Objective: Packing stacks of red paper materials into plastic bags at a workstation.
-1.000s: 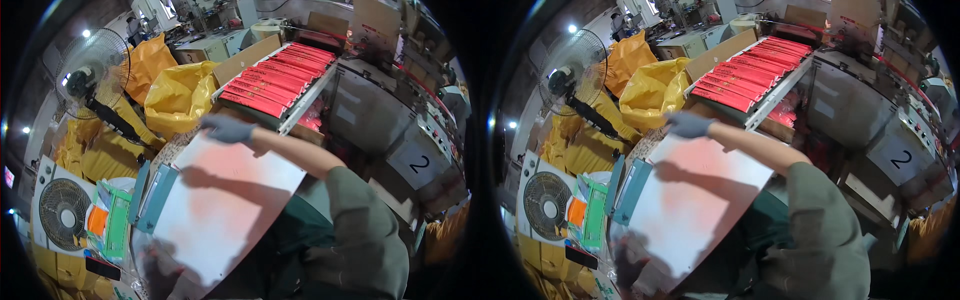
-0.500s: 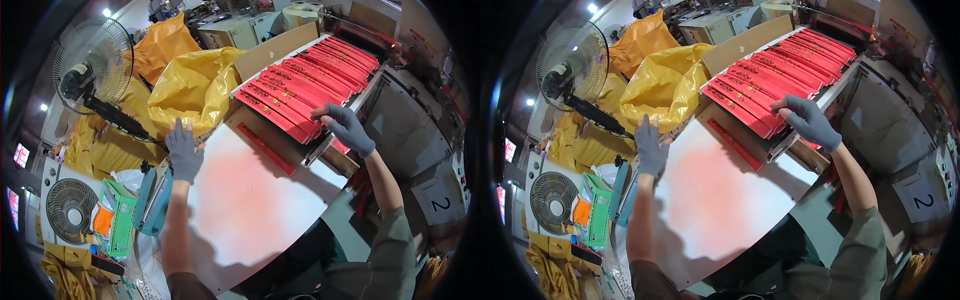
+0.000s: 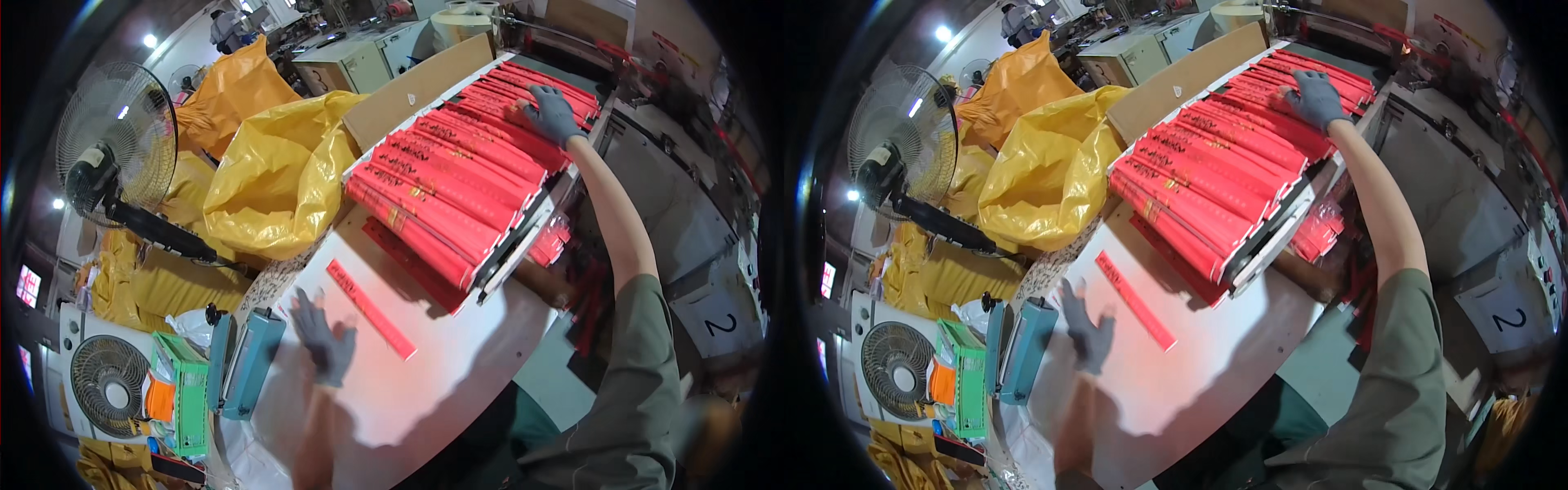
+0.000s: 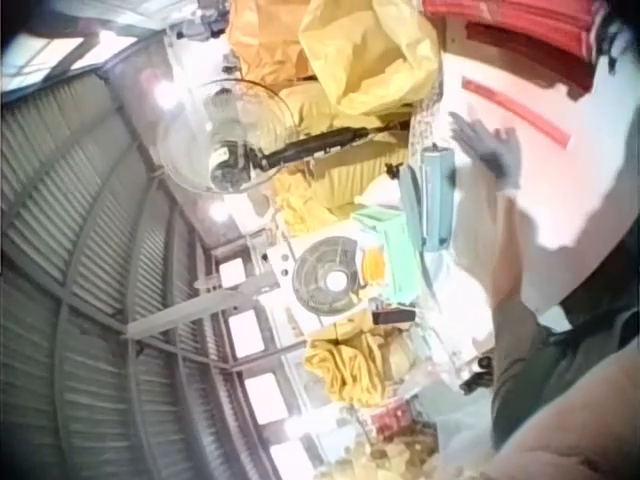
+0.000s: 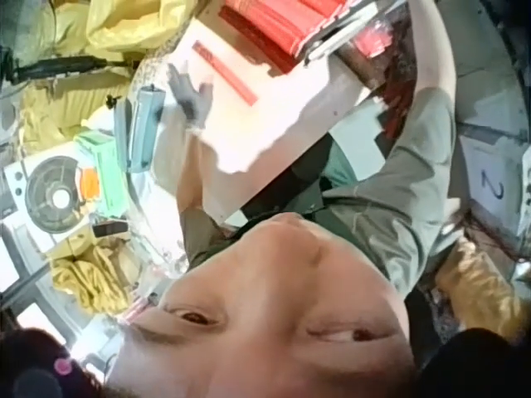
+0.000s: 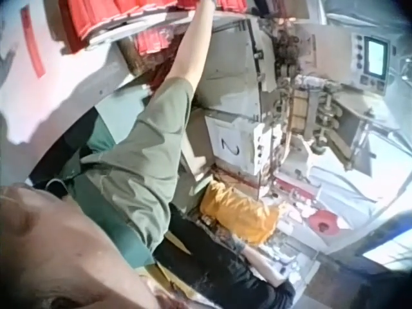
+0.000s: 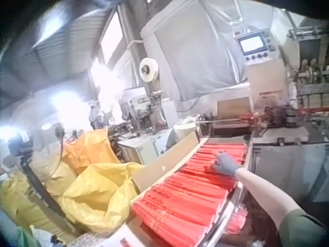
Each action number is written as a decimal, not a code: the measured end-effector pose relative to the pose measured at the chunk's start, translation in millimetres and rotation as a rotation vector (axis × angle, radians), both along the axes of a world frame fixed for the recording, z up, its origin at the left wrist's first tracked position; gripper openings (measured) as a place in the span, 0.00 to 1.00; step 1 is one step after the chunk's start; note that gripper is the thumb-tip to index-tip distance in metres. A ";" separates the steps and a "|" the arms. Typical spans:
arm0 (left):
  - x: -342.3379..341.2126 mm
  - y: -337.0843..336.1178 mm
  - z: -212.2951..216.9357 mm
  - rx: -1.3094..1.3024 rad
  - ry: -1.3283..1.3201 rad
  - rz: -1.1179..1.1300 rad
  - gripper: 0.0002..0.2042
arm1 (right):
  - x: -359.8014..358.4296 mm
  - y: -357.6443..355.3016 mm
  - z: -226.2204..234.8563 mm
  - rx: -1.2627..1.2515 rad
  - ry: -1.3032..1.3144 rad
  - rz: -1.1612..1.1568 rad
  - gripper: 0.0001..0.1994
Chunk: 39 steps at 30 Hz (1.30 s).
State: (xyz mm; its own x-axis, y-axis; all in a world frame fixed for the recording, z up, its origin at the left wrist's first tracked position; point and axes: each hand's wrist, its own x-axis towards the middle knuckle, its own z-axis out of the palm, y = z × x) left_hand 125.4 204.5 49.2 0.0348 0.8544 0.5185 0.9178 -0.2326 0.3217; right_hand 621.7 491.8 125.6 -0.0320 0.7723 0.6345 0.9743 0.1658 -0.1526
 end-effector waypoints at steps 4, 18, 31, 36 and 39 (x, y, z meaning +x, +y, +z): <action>24.8 -21.8 -57.9 -0.138 -0.184 0.080 0.32 | 62.3 57.5 -16.1 -0.208 -0.028 -0.382 0.39; 57.7 7.5 -41.1 -0.045 -0.121 -0.040 0.26 | 13.2 11.0 4.2 -0.300 -0.075 0.077 0.28; 30.9 16.1 -75.6 0.044 -0.496 0.271 0.31 | -219.3 -186.9 57.4 -0.621 -0.216 0.662 0.37; 49.5 11.2 -43.4 -0.219 -0.678 0.212 0.35 | -255.7 -218.0 25.3 -0.322 -0.070 0.768 0.37; 52.8 12.7 -47.5 0.008 -0.752 0.152 0.37 | -233.6 -162.5 12.7 -0.227 -0.034 0.407 0.38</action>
State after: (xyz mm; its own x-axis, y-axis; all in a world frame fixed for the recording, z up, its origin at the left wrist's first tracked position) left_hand 178.3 217.1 1.7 -0.4470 0.8176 0.3629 0.4751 -0.1268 0.8708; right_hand 388.1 329.3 138.3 -0.3789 0.8117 0.4446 0.8422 0.5015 -0.1978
